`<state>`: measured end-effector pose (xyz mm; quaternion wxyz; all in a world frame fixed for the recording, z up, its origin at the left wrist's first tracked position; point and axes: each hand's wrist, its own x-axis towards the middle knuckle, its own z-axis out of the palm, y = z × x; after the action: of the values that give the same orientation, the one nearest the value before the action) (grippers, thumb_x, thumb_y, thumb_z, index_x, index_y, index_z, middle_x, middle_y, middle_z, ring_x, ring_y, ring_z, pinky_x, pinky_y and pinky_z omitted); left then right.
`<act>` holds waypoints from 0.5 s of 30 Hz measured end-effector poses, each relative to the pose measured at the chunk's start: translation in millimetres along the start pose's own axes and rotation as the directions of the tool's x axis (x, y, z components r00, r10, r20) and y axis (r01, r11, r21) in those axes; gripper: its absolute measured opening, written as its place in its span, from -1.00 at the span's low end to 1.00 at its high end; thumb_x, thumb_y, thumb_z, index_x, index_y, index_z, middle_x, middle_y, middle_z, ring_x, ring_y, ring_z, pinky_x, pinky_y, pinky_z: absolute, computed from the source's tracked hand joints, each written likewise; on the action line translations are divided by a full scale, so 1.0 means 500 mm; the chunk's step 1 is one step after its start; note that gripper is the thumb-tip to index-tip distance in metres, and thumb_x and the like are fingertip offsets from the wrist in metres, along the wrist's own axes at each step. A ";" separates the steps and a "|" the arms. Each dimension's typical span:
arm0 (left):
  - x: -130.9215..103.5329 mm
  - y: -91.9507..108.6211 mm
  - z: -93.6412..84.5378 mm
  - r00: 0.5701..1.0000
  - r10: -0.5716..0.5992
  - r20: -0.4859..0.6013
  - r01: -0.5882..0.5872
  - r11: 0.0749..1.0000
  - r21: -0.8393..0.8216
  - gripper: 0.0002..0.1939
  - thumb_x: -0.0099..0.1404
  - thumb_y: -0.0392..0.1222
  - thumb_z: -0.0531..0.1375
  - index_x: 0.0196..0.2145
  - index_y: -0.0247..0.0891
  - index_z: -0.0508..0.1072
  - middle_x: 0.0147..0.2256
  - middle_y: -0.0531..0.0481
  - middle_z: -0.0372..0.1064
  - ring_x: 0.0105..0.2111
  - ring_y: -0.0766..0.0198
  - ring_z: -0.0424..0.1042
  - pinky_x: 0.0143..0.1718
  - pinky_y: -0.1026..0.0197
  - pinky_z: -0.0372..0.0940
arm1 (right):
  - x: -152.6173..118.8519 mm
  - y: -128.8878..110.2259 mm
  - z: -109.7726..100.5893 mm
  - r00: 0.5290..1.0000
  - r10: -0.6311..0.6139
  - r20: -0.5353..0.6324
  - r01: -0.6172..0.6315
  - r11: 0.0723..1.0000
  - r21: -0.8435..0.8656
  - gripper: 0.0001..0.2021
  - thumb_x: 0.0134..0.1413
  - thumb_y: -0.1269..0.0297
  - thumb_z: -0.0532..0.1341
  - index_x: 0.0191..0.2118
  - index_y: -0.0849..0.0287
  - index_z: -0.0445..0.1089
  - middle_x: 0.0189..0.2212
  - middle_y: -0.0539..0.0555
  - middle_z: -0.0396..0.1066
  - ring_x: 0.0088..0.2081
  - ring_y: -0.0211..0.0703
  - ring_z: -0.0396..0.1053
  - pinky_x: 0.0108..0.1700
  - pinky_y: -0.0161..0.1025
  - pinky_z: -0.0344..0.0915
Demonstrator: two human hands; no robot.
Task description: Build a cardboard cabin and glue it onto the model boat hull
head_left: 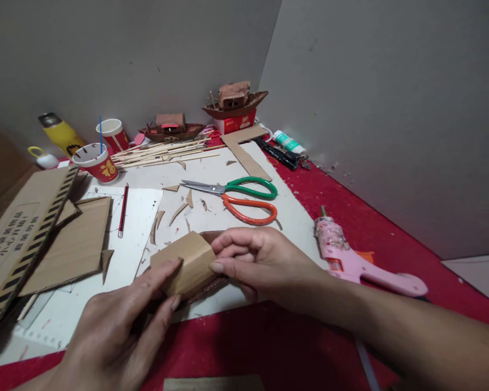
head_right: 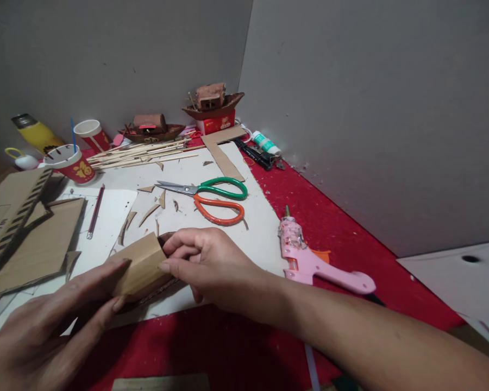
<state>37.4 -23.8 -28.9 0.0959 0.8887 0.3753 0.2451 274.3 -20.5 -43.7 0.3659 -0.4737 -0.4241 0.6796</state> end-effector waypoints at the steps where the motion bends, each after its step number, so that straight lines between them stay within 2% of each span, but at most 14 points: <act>1: 0.000 -0.001 0.001 1.000 0.006 -0.002 -0.006 1.000 -0.004 -0.61 0.39 -0.14 0.14 0.15 -0.15 0.31 -0.06 -0.01 0.55 -0.26 0.33 0.60 -0.29 0.43 0.46 | -0.001 0.000 -0.001 1.000 -0.014 0.024 0.014 1.000 -0.027 -0.88 0.02 0.28 0.29 -0.33 0.20 0.39 -0.56 -0.14 0.29 -0.70 -0.50 0.11 -0.70 -0.51 0.09; 4: -0.001 -0.004 0.009 0.999 0.026 -0.033 -0.026 1.000 -0.004 -0.64 0.39 -0.17 0.14 0.12 -0.15 0.33 -0.13 0.00 0.58 -0.34 0.36 0.59 -0.33 0.43 0.45 | -0.001 -0.002 -0.004 0.992 -0.083 0.100 0.097 0.984 -0.146 -0.93 0.08 0.38 0.23 -0.39 0.23 0.44 -0.64 -0.14 0.23 -0.66 -0.47 0.11 -0.65 -0.49 0.06; 6: -0.002 -0.006 0.016 0.998 0.060 -0.033 -0.059 0.998 0.015 -0.65 0.40 -0.20 0.12 0.12 -0.18 0.32 -0.21 0.00 0.60 -0.39 0.35 0.59 -0.39 0.42 0.44 | -0.001 -0.006 -0.009 0.979 -0.162 0.121 0.187 0.954 -0.235 -0.89 0.08 0.44 0.21 -0.42 0.23 0.47 -0.61 -0.10 0.29 -0.57 -0.41 0.23 -0.55 -0.47 0.16; 8: -0.004 -0.011 0.023 0.992 0.123 -0.018 -0.122 0.991 0.061 -0.65 0.42 -0.21 0.08 0.13 -0.24 0.30 -0.29 -0.02 0.60 -0.45 0.33 0.57 -0.45 0.38 0.42 | 0.000 -0.012 -0.014 0.958 -0.244 0.149 0.282 0.896 -0.343 -0.86 0.07 0.48 0.20 -0.43 0.22 0.50 -0.49 -0.04 0.41 -0.39 -0.32 0.36 -0.37 -0.42 0.28; 10: -0.008 -0.018 0.028 0.981 0.192 0.005 -0.191 0.973 0.128 -0.64 0.42 -0.23 0.05 0.14 -0.30 0.29 -0.37 -0.03 0.57 -0.51 0.31 0.53 -0.50 0.33 0.39 | 0.000 -0.015 -0.019 0.933 -0.303 0.192 0.359 0.809 -0.466 -0.84 0.07 0.50 0.20 -0.41 0.21 0.53 -0.39 0.00 0.47 -0.29 -0.26 0.40 -0.23 -0.36 0.31; 12: -0.014 -0.023 0.030 0.969 0.242 0.038 -0.245 0.953 0.180 -0.61 0.43 -0.27 0.01 0.18 -0.37 0.26 -0.47 0.01 0.49 -0.56 0.31 0.47 -0.52 0.30 0.35 | 0.000 -0.016 -0.022 0.918 -0.331 0.218 0.396 0.729 -0.559 -0.82 0.09 0.50 0.20 -0.40 0.20 0.54 -0.37 0.02 0.48 -0.25 -0.23 0.42 -0.16 -0.34 0.32; 15: -0.020 -0.025 0.030 0.952 0.296 0.079 -0.306 0.935 0.177 -0.51 0.39 -0.36 -0.02 0.26 -0.43 0.17 -0.51 0.04 0.42 -0.56 0.32 0.40 -0.51 0.28 0.30 | -0.001 -0.014 -0.023 0.906 -0.342 0.248 0.420 0.668 -0.614 -0.80 0.11 0.51 0.18 -0.39 0.19 0.55 -0.33 0.05 0.49 -0.13 -0.19 0.42 -0.05 -0.32 0.30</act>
<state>31.2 -22.2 -49.7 -0.0172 0.9467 0.2537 0.1979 286.0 -15.6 -39.4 0.2865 -0.4330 -0.7437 0.4212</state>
